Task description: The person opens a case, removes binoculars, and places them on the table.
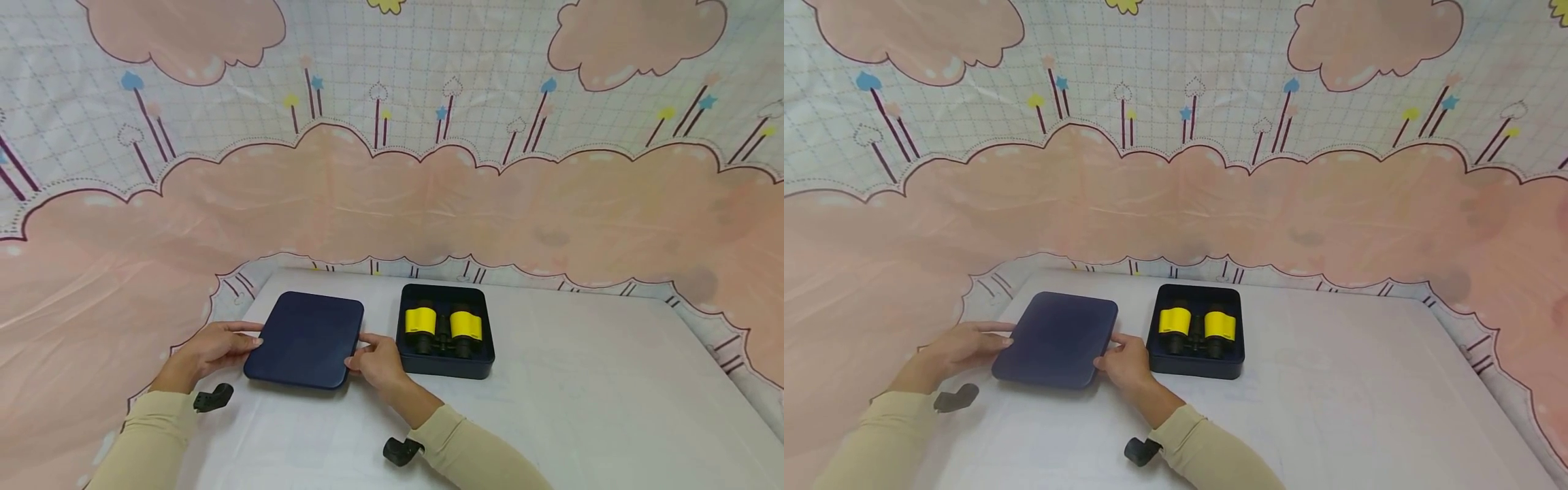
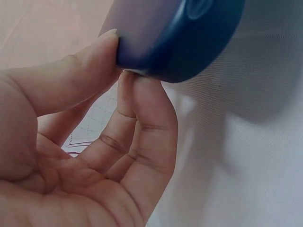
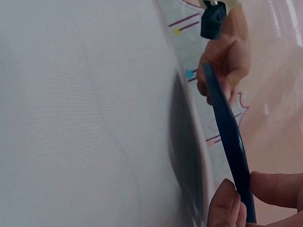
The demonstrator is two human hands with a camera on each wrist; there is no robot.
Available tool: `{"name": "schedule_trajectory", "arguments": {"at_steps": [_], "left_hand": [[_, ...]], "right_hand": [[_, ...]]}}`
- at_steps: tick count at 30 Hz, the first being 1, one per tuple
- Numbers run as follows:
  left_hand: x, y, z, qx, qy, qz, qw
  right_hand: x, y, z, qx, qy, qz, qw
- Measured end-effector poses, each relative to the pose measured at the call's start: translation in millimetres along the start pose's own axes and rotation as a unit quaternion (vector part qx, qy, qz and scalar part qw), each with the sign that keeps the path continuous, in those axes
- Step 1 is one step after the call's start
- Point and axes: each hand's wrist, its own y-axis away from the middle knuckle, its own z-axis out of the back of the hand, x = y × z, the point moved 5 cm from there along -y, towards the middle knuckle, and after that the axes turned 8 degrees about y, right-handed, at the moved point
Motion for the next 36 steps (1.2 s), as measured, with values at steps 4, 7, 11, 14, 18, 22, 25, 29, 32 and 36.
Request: {"name": "schedule_trajectory", "arguments": {"at_steps": [4,7,11,14,18,22,25,29,32,36], "left_hand": [[0.4,2.2,-0.4,-0.014,-0.017,0.0,0.9998],[0.3,2.7,-1.1,-0.022,-0.027,0.003,0.9994],[0.0,1.3,-0.1,-0.025,-0.034,0.008,0.9991],[-0.3,1.5,0.3,-0.026,-0.038,0.01,0.9989],[-1.1,4.6,-1.3,-0.024,-0.037,0.012,0.999],[-0.8,5.8,-2.5,-0.022,-0.041,0.013,0.9989],[0.5,3.8,-1.8,-0.024,-0.043,0.014,0.9987],[2.9,0.8,0.0,-0.028,-0.047,0.014,0.9984],[4.2,-0.4,0.4,-0.029,-0.051,0.014,0.9982],[5.4,-0.4,-0.2,-0.032,-0.058,0.016,0.9977]], "right_hand": [[-1,0,-0.7,0.003,-0.001,-0.002,1.0],[-1,-1,-1.1,0.004,-0.001,-0.002,1.0],[-2,-3,-2.6,0.003,0.0,-0.006,1.0],[-4,-5,-4.3,0.004,-0.003,-0.007,1.0],[-6,-6,-6.1,0.009,-0.006,-0.009,1.0],[-8,-7,-6.5,0.008,0.003,-0.016,1.0],[-9,-8,-6.2,0.006,0.007,-0.018,1.0],[-9,-9,-6.0,0.009,0.005,-0.016,1.0],[-11,-11,-5.6,0.011,0.005,-0.02,1.0],[-13,-12,-5.6,0.013,0.011,-0.028,0.999]]}}
